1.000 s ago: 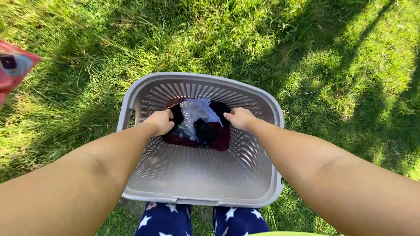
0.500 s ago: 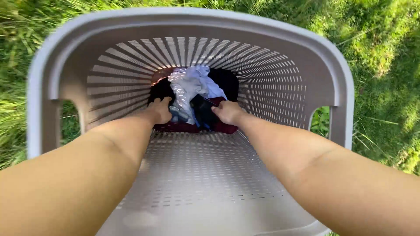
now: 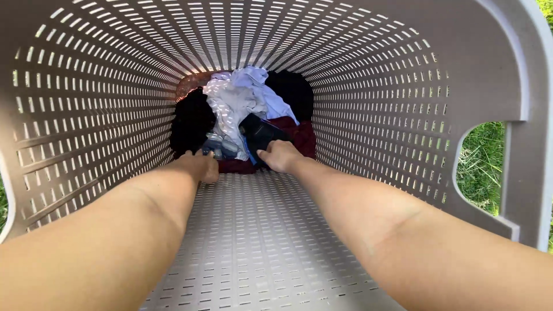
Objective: Hang clothes on an outdoor clothesline.
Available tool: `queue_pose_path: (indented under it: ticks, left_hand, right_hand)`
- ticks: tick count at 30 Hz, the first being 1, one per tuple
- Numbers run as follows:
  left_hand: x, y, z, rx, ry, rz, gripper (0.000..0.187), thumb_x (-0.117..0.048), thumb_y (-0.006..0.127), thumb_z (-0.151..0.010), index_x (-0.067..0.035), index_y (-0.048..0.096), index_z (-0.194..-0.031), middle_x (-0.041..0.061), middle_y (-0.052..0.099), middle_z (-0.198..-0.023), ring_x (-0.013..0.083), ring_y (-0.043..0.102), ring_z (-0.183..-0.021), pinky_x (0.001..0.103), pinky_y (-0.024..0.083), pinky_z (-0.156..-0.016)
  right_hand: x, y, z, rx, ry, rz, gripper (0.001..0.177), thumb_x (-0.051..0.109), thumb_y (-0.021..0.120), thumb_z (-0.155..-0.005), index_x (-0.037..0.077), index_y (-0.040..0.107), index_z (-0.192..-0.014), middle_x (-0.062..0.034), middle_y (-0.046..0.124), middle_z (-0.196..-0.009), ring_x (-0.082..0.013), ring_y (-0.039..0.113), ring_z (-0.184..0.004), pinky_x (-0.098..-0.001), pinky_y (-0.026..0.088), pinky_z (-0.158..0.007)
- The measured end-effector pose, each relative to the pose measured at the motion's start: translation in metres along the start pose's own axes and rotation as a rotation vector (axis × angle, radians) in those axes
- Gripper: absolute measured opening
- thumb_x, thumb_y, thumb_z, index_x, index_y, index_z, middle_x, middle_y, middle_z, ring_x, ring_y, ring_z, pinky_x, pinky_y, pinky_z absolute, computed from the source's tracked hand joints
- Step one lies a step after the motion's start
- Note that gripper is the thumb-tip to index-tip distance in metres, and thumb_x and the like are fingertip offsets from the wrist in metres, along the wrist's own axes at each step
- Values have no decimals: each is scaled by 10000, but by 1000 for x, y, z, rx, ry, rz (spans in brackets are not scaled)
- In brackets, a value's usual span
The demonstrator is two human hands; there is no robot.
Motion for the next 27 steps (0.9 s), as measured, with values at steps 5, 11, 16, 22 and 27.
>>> queue_pose_path:
  ticks: [5, 11, 16, 22, 27]
  left_hand:
    - [4, -15, 19, -190, -29, 511, 493, -312, 641, -910, -85, 689, -1345, 164, 613, -1423, 335, 576, -1324, 459, 423, -1138]
    - [9, -4, -111, -257, 374, 1367, 521, -109, 789, -753, 51, 579, -1203, 92, 686, -1060, 219, 660, -976, 406, 560, -873]
    - [-12, -98, 40, -50, 476, 1612, 540, -89, 577, -744, -77, 662, -1276, 14, 748, -1161, 149, 712, -1038, 350, 575, -918]
    - [-23, -159, 213, 81, 495, 1679, 484, -216, 669, -834, -110, 629, -1304, 75, 696, -1208, 208, 671, -1071, 404, 552, -902]
    - [-22, -169, 260, -49, 573, 1357, 565, -96, 789, -731, -162, 642, -1272, 13, 724, -1160, 153, 678, -1086, 349, 551, -937]
  right_hand:
    - [-3, 1, -3, 9, -29, 3, 507, 414, 627, -936, 24, 692, -1252, -211, 704, -1261, -344, 641, -1243, -414, 487, -1082]
    - [21, -10, 18, 28, -103, -79, 700, 215, 740, -834, 93, 474, -1470, -193, 633, -1359, -328, 602, -1274, -386, 477, -1077]
    - [44, -45, 47, 0, -182, -26, 810, 146, 708, -812, 143, 374, -1551, -236, 625, -1339, -356, 607, -1252, -406, 490, -1051]
    - [51, -91, 59, -60, -256, -21, 493, 331, 769, -819, 100, 699, -1249, -162, 733, -1202, -325, 686, -1147, -407, 523, -1004]
    - [74, -144, 90, -77, -235, 167, 427, 384, 768, -779, 67, 771, -1066, -192, 751, -1056, -356, 725, -1025, -430, 564, -919]
Point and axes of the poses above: each hand's wrist, its own z-axis away from the middle knuckle, its own y-axis out of the palm, x = y × z, the point moved 4 cm from there along -z, towards the middle knuckle
